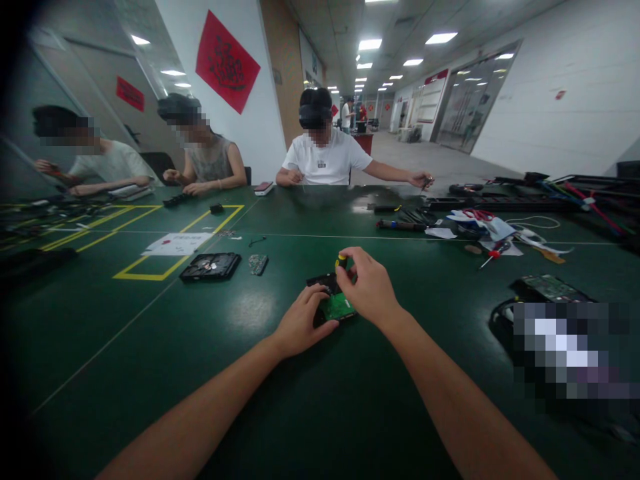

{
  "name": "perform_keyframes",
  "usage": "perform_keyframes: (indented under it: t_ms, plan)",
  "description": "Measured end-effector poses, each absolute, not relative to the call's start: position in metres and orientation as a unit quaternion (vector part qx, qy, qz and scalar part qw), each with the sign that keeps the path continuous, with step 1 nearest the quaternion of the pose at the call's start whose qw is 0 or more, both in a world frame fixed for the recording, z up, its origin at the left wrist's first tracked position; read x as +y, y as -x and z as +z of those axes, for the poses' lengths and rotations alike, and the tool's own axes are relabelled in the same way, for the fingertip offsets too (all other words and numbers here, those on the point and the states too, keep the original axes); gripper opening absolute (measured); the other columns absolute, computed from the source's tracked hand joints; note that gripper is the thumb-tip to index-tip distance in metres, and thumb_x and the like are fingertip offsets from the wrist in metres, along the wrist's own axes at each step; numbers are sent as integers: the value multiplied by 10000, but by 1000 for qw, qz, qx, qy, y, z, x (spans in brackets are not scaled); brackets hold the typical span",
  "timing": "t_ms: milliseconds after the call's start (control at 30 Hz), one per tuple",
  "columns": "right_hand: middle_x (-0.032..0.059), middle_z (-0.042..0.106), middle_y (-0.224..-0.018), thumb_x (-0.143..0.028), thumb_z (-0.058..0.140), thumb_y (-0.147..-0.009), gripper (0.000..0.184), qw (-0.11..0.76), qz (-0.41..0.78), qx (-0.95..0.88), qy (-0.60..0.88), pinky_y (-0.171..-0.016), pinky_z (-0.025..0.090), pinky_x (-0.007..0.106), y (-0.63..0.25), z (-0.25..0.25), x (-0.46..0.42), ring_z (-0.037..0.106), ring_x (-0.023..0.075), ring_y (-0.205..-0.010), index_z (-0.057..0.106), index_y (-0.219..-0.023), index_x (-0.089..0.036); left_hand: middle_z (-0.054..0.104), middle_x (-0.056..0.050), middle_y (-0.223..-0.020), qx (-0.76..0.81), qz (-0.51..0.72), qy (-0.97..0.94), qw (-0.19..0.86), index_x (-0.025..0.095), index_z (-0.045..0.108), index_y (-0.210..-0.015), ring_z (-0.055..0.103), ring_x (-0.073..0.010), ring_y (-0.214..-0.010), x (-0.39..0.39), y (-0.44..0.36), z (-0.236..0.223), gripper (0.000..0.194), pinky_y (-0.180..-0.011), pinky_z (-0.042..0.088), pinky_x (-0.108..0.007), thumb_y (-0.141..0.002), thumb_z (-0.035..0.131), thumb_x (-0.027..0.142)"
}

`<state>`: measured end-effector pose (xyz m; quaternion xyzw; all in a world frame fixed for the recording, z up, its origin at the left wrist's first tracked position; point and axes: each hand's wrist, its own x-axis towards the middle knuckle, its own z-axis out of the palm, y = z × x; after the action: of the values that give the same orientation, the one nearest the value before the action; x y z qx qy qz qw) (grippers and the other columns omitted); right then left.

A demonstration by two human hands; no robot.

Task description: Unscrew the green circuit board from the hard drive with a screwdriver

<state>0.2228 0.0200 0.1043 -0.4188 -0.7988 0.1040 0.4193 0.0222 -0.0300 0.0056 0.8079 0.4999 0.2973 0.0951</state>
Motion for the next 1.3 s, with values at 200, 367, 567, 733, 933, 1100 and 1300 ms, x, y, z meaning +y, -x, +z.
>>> perform_keyframes:
  t_ms: [200, 367, 567, 733, 933, 1100, 1300]
  plan:
    - [100, 678, -1096, -355, 623, -979, 167, 420, 38, -814, 400, -700, 510, 344, -224, 108, 19, 653, 197, -769, 634, -1070, -215, 512, -158, -1491, 503, 292, -808, 94, 213, 531, -1335, 451, -363, -1448, -30, -22, 5, 583, -1244, 340, -611, -882, 736, 518]
    - [79, 713, -1122, -253, 586, -976, 214, 405, 94, -822, 388, -712, 526, 345, -225, 112, 18, 670, 198, -780, 634, -1184, -233, 519, -149, -1482, 501, 297, -807, 94, 227, 537, -1322, 463, -359, -1434, -30, -22, 6, 581, -1233, 356, -608, -867, 753, 516]
    - [105, 644, -1154, -351, 625, -979, 169, 428, 96, -811, 388, -721, 556, 373, -224, 110, 20, 672, 230, -851, 683, -1102, -251, 534, -142, -1459, 505, 306, -802, 90, 230, 547, -1312, 473, -353, -1421, -31, -24, 8, 574, -1220, 378, -605, -862, 758, 517]
    - [93, 697, -1070, -308, 635, -959, 169, 434, 86, -797, 412, -688, 532, 362, -222, 108, 19, 664, 201, -733, 658, -1107, -230, 539, -137, -1441, 511, 301, -801, 81, 222, 555, -1312, 491, -357, -1392, -30, -26, 8, 621, -1203, 413, -579, -815, 796, 507]
    - [64, 740, -986, -333, 654, -948, 184, 412, 97, -804, 417, -662, 508, 341, -221, 117, 16, 675, 201, -726, 679, -1102, -235, 544, -147, -1437, 509, 298, -804, 72, 210, 553, -1308, 486, -364, -1392, -30, -27, 10, 612, -1226, 367, -600, -827, 775, 515]
    - [38, 751, -892, -383, 654, -960, 149, 381, 99, -823, 409, -641, 485, 329, -218, 136, 25, 676, 200, -714, 693, -926, -243, 556, -147, -1422, 506, 302, -805, 66, 209, 561, -1299, 508, -360, -1364, -31, -26, 13, 586, -1215, 382, -594, -844, 757, 522]
    - [29, 740, -881, -380, 729, -892, 193, 394, 244, -767, 444, -566, 519, 311, -217, 136, 32, 683, 172, -615, 628, -956, -229, 554, -136, -1426, 510, 299, -804, 68, 229, 557, -1308, 501, -360, -1378, -30, -26, 10, 568, -1209, 386, -603, -859, 747, 521]
